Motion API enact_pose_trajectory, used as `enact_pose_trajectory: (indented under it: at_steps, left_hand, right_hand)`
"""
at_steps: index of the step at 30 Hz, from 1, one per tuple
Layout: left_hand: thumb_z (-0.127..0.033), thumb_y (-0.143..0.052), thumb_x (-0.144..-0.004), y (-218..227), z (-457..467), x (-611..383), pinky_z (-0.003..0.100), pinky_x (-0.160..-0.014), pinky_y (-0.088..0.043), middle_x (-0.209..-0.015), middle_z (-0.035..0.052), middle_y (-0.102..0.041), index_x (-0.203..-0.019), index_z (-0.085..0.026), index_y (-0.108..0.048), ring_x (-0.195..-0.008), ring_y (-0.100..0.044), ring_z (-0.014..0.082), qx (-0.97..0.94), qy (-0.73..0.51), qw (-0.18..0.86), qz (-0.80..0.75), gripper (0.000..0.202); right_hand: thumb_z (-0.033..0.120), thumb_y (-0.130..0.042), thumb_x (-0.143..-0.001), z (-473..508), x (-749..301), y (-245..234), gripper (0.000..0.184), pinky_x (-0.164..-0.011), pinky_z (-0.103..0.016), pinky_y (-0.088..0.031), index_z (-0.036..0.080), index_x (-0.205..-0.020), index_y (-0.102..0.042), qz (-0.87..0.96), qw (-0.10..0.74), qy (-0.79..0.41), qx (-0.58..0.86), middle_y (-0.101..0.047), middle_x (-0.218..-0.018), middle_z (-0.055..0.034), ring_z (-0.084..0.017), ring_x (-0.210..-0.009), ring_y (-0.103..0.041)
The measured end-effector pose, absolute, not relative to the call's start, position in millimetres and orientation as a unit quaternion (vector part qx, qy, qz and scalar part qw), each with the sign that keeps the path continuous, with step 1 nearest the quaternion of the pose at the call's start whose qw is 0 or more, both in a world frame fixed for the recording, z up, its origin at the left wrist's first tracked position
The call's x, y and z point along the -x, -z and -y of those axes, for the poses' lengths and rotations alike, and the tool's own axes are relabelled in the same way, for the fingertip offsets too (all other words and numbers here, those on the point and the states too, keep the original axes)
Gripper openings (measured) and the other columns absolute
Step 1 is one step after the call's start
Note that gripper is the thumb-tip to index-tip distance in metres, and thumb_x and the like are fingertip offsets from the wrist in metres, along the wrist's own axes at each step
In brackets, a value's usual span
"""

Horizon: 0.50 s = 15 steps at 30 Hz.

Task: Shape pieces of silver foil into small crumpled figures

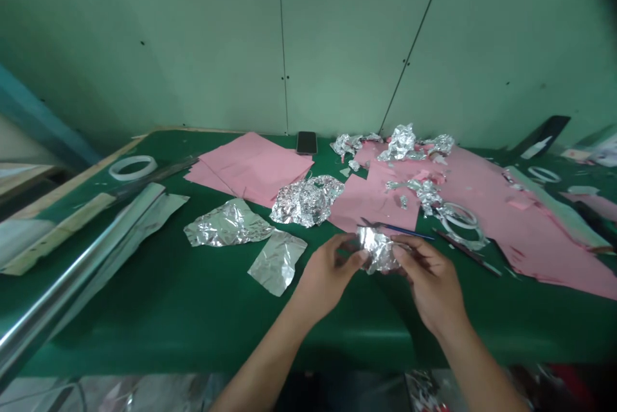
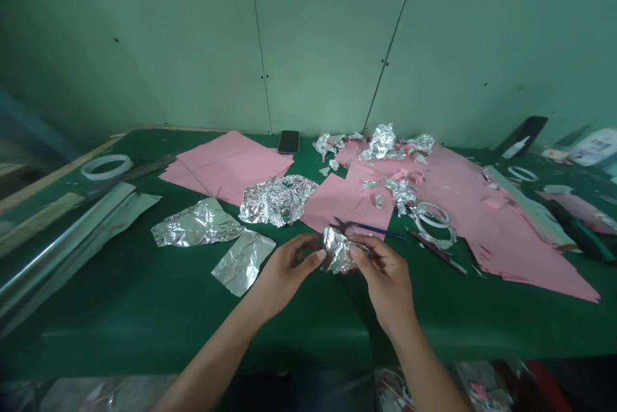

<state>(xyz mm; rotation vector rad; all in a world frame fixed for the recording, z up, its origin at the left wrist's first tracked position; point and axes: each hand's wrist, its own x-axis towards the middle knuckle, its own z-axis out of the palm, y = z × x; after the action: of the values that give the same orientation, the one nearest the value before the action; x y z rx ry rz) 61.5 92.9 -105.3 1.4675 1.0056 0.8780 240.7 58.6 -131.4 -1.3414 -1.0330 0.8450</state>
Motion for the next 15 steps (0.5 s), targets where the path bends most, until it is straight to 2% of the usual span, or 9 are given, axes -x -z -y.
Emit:
enact_pose_trajectory:
  at_steps: [2,4,7,11,13,15]
  left_hand:
    - [-0.035,-0.064,-0.081,102.9,-98.7,-64.5,0.027,-0.07,-0.045,-0.088,0.0063,-0.064,-0.09,-0.016,-0.064,-0.078,-0.059,0.0179,-0.576,-0.398,0.605,-0.379,0.021]
    - [-0.032,-0.067,-0.079,101.7,-101.5,-65.3,0.025,-0.067,-0.045,-0.08,0.0033,-0.062,-0.083,-0.016,-0.062,-0.072,-0.056,0.0143,-0.516,-0.442,0.637,-0.364,0.017]
    - [-0.028,-0.073,-0.074,102.8,-99.7,-62.8,0.023,-0.064,-0.046,-0.078,0.001,-0.059,-0.086,-0.017,-0.06,-0.07,-0.054,0.0118,-0.439,-0.485,0.661,-0.367,0.021]
    - [-0.029,-0.076,-0.071,107.1,-91.8,-55.0,0.026,-0.063,-0.052,-0.086,0.0026,-0.058,-0.091,-0.017,-0.06,-0.075,-0.056,0.0138,-0.361,-0.482,0.718,-0.349,0.028]
    - [-0.03,-0.076,-0.072,110.1,-88.3,-49.1,0.027,-0.06,-0.054,-0.083,0.0014,-0.056,-0.086,-0.016,-0.059,-0.072,-0.055,0.0129,-0.338,-0.499,0.722,-0.34,0.026]
    - [-0.03,-0.075,-0.073,114.0,-85.5,-42.3,0.027,-0.059,-0.055,-0.081,0.0006,-0.055,-0.084,-0.016,-0.059,-0.071,-0.055,0.0121,-0.338,-0.523,0.709,-0.331,0.024]
  right_hand:
    - [0.041,-0.07,-0.077,-60.1,-238.6,127.7,0.032,-0.067,-0.035,-0.059,0.02,-0.101,-0.07,0.447,0.584,-0.373,0.565,-0.071,-0.101,-0.0082,-0.022,-0.08,-0.067]
    - [0.041,-0.07,-0.077,-63.2,-234.9,124.4,0.033,-0.066,-0.035,-0.059,0.02,-0.102,-0.069,0.44,0.593,-0.38,0.557,-0.07,-0.101,-0.008,-0.022,-0.083,-0.066]
    - [0.042,-0.069,-0.077,-68.0,-227.4,122.4,0.036,-0.056,-0.03,-0.057,0.02,-0.106,-0.065,0.428,0.612,-0.368,0.555,-0.068,-0.09,-0.0056,-0.019,-0.073,-0.064]
    - [0.043,-0.064,-0.081,-70.3,-217.0,123.1,0.026,-0.054,-0.025,-0.052,0.019,-0.092,-0.066,0.475,0.606,-0.28,0.574,-0.065,-0.075,-0.0024,-0.015,-0.064,-0.06]
    - [0.042,-0.058,-0.086,-68.6,-215.2,123.6,0.026,-0.063,-0.028,-0.054,0.02,-0.098,-0.066,0.532,0.581,-0.227,0.573,-0.068,-0.085,-0.0049,-0.017,-0.073,-0.063]
    - [0.04,-0.052,-0.09,-64.7,-217.5,126.0,0.032,-0.077,-0.034,-0.054,0.023,-0.115,-0.062,0.602,0.538,-0.146,0.572,-0.068,-0.103,-0.008,-0.021,-0.091,-0.064]
